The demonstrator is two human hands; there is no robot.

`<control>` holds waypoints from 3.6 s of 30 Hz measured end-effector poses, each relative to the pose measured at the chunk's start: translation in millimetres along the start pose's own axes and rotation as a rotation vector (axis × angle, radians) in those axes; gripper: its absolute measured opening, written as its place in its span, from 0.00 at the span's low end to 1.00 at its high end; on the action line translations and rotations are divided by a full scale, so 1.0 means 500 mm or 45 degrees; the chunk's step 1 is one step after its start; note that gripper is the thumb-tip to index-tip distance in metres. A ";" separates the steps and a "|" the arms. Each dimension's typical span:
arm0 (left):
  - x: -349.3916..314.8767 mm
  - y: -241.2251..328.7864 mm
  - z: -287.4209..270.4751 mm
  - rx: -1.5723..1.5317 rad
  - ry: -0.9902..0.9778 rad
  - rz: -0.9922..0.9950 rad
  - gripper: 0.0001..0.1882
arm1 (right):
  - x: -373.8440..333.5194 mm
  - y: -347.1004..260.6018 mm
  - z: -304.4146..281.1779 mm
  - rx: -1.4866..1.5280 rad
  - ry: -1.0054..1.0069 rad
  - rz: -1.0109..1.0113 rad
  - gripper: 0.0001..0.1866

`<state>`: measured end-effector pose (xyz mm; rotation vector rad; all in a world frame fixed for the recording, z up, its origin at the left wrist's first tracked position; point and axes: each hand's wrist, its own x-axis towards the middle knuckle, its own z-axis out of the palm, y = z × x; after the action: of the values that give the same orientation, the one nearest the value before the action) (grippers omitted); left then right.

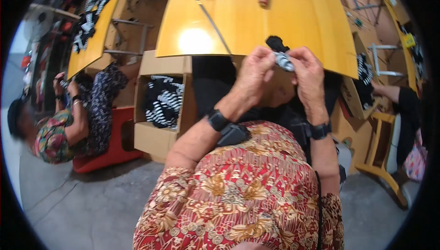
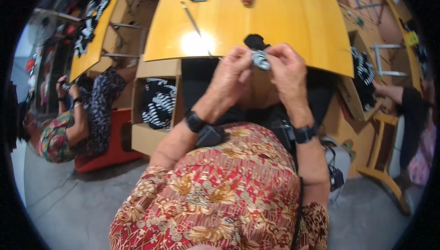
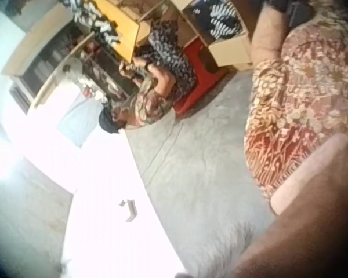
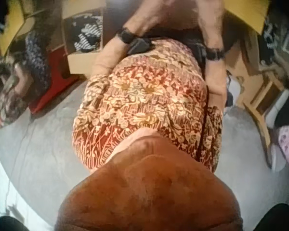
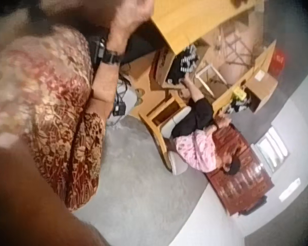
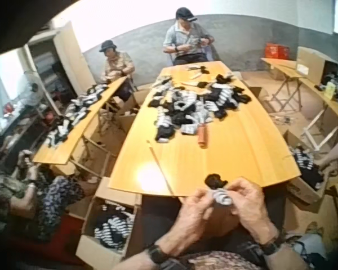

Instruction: The person sits at a table and uses a red-handled screwdriver to stretch and shape the toe area of black and white striped socks. They repeatedly insert the tool into the sock opening, pull it through, and adjust the fabric before placing the sock on the table.

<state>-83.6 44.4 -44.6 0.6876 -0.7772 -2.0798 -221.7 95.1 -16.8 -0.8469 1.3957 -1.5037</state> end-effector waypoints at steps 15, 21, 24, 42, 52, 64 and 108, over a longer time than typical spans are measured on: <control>0.006 0.015 0.022 0.321 0.087 0.043 0.03 | -0.010 0.018 -0.018 0.337 -0.166 -0.052 0.04; 0.004 0.005 0.017 0.213 0.148 0.144 0.05 | -0.003 0.004 -0.014 0.218 -0.170 0.007 0.07; 0.001 0.009 0.013 0.227 0.055 0.155 0.05 | -0.012 0.000 -0.002 0.138 -0.134 -0.045 0.08; -0.006 0.007 0.027 0.648 0.121 0.482 0.03 | 0.017 -0.004 -0.037 0.030 -0.347 0.040 0.06; -0.001 0.029 0.040 1.089 0.095 0.636 0.04 | 0.002 -0.013 -0.034 -0.002 -0.234 -0.064 0.06; 0.006 0.011 0.028 1.154 0.113 0.761 0.03 | 0.016 -0.007 -0.065 -0.098 -0.388 0.019 0.09; 0.034 0.025 -0.015 -0.507 -0.320 -0.218 0.06 | 0.022 0.031 0.039 0.125 0.056 -0.236 0.05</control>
<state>-81.2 22.1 -44.0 0.2841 -0.4231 -2.4142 -205.7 78.0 -30.4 -0.9071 1.2916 -1.7266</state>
